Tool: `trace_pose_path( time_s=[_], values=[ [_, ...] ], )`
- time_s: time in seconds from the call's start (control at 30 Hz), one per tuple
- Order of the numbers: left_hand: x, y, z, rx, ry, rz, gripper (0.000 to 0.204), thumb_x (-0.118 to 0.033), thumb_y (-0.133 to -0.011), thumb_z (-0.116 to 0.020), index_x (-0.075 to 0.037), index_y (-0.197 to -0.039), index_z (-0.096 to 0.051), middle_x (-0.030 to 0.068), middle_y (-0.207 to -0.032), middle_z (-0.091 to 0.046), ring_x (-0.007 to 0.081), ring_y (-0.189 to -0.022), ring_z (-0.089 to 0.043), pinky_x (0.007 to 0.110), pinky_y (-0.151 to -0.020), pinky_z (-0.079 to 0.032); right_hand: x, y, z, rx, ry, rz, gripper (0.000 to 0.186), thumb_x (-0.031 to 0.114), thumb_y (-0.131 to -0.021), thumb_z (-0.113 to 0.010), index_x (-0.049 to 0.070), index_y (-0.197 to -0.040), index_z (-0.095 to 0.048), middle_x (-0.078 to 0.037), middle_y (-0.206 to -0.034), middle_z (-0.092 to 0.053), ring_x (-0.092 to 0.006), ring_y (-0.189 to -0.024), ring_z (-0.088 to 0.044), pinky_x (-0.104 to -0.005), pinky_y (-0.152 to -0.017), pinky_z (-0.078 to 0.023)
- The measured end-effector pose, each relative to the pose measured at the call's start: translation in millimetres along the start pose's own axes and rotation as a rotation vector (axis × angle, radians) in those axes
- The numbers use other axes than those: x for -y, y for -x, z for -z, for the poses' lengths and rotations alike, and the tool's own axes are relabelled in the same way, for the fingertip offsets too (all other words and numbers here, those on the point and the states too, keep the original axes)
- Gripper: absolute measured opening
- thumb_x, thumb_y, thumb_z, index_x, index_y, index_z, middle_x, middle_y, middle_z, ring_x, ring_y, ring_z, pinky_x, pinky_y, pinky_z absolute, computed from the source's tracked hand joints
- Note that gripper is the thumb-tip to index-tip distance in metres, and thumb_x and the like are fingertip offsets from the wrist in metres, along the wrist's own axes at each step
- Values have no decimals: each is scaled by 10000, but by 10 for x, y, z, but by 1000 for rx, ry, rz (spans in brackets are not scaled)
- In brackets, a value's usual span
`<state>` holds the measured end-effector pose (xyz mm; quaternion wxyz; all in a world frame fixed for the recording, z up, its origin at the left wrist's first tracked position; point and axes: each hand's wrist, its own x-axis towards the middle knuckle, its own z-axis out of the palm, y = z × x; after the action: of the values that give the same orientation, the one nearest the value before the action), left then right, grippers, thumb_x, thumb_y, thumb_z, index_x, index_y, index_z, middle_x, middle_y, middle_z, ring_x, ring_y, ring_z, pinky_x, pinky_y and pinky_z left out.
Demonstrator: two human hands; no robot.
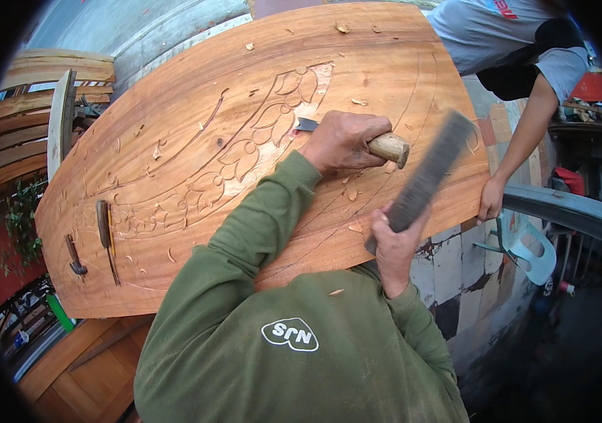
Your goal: The person carves a pattern into a wooden board using a chisel and a mallet. They strike the chisel with the mallet to cut along the lines and remove wood shavings by hand and with the tool.
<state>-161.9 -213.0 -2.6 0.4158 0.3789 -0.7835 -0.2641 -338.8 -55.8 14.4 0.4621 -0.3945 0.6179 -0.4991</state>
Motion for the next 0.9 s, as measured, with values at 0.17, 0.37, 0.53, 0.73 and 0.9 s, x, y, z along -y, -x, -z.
trace_pose_path(
  time_s=[0.17, 0.37, 0.53, 0.73, 0.9],
  values=[
    [47, 1, -16, -37, -3, 9, 315, -281, -772, -878, -131, -914, -641, 79, -787, -683, 319, -742, -703, 433, -630, -544, 82, -112, 104, 79, 155, 34, 666, 24, -919, -778, 28, -1484, -426, -42, -1101, -590, -121, -946, -598, -288, -863, -534],
    [121, -13, -55, -179, -34, -88, 326, -272, -751, -898, -144, -932, -659, 64, -774, -670, 283, -708, -693, 400, -600, -536, 227, -208, 29, 103, 277, 2, 694, 30, -896, -800, 35, -1484, -433, -52, -1092, -583, -119, -957, -586, -289, -871, -521],
    [-28, 87, -109, -204, -230, -203, 339, -340, -760, -879, -166, -931, -644, 35, -743, -598, 247, -672, -682, 400, -560, -531, 224, -57, 234, 52, 74, 99, 668, -3, -880, -779, 43, -1460, -451, -57, -1059, -578, -127, -939, -592, -290, -835, -536],
    [-48, 93, -135, 11, -146, -131, 340, -403, -817, -847, -175, -955, -637, 38, -775, -648, 267, -703, -718, 431, -580, -558, 276, -3, 358, 43, -2, 92, 591, 33, -894, -771, 34, -1399, -463, -90, -1055, -608, -154, -846, -632, -315, -744, -572],
    [-30, 89, -67, -9, -37, -58, 367, -350, -791, -888, -148, -907, -604, 51, -791, -665, 294, -727, -699, 422, -593, -534, 324, -23, 399, 9, 28, 150, 533, 66, -912, -763, 29, -1360, -477, -98, -1067, -620, -174, -831, -645, -334, -762, -569]
  ],
)
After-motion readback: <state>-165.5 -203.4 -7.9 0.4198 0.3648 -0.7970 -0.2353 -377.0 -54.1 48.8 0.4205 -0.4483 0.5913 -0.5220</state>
